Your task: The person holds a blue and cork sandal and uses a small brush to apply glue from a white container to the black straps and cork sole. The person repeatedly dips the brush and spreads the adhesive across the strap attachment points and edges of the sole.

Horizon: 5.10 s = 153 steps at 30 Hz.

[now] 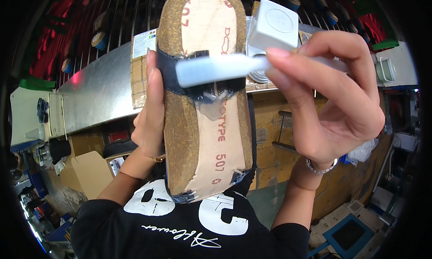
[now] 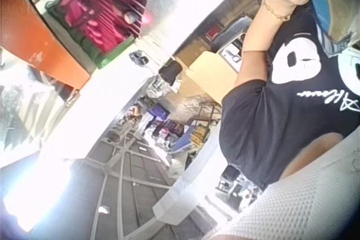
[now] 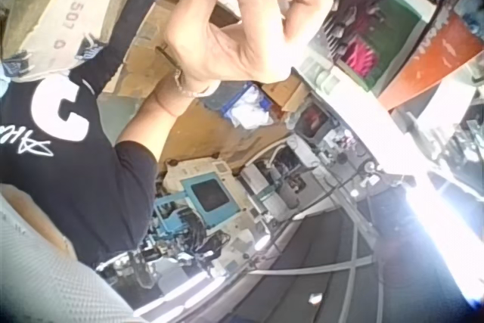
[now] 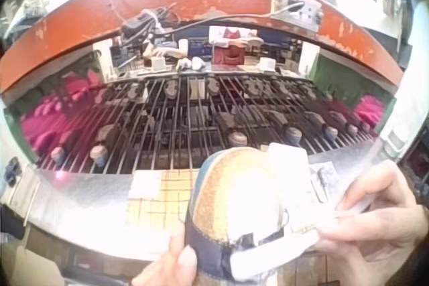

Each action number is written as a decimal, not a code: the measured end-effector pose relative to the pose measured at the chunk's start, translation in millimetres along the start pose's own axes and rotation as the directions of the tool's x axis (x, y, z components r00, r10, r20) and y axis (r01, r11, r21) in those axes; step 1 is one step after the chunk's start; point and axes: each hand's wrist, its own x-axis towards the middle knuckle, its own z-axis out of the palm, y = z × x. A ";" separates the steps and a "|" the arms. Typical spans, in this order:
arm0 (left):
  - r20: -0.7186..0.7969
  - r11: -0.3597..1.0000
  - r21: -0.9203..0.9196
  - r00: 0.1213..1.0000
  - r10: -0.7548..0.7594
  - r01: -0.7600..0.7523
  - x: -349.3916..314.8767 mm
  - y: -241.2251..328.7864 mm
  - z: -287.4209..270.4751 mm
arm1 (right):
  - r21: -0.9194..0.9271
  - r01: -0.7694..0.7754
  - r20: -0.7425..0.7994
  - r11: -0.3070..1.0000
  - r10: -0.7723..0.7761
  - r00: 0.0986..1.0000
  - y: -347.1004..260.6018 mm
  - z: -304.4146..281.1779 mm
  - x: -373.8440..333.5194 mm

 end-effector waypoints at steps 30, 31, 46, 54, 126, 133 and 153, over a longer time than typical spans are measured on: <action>-0.155 0.965 -0.082 0.954 -0.258 0.248 -7.3 -17.6 6.5 | 0.164 -0.102 0.106 0.981 0.086 0.991 -13.3 -2.9 -27.2; -0.164 0.958 -0.111 0.945 -0.281 0.266 -6.8 -18.4 8.7 | 0.169 -0.098 0.093 0.981 0.084 0.992 -14.9 -1.6 -29.8; -0.291 0.814 -0.546 0.866 -0.407 0.198 -5.3 -36.3 30.5 | 0.097 -0.028 0.159 0.995 0.013 0.987 -31.6 0.9 -34.9; -0.204 0.990 0.140 0.979 0.022 0.007 5.4 -26.8 18.8 | 0.114 0.037 0.289 0.993 -0.069 0.955 -17.8 -8.8 -11.3; -0.030 0.868 -0.104 0.871 -0.490 0.485 -19.0 -51.8 3.9 | 0.210 -0.037 0.244 0.977 -0.016 0.970 -48.9 24.6 -41.0; 0.069 0.781 -0.279 0.823 -0.564 0.559 -18.7 -48.1 5.1 | 0.254 -0.144 0.284 0.957 0.069 0.956 -47.5 18.3 -41.1; 0.319 0.542 -0.536 0.749 -0.580 0.648 -19.0 -37.2 -2.8 | 0.383 -0.305 0.216 0.872 0.237 0.947 -21.6 19.3 -50.4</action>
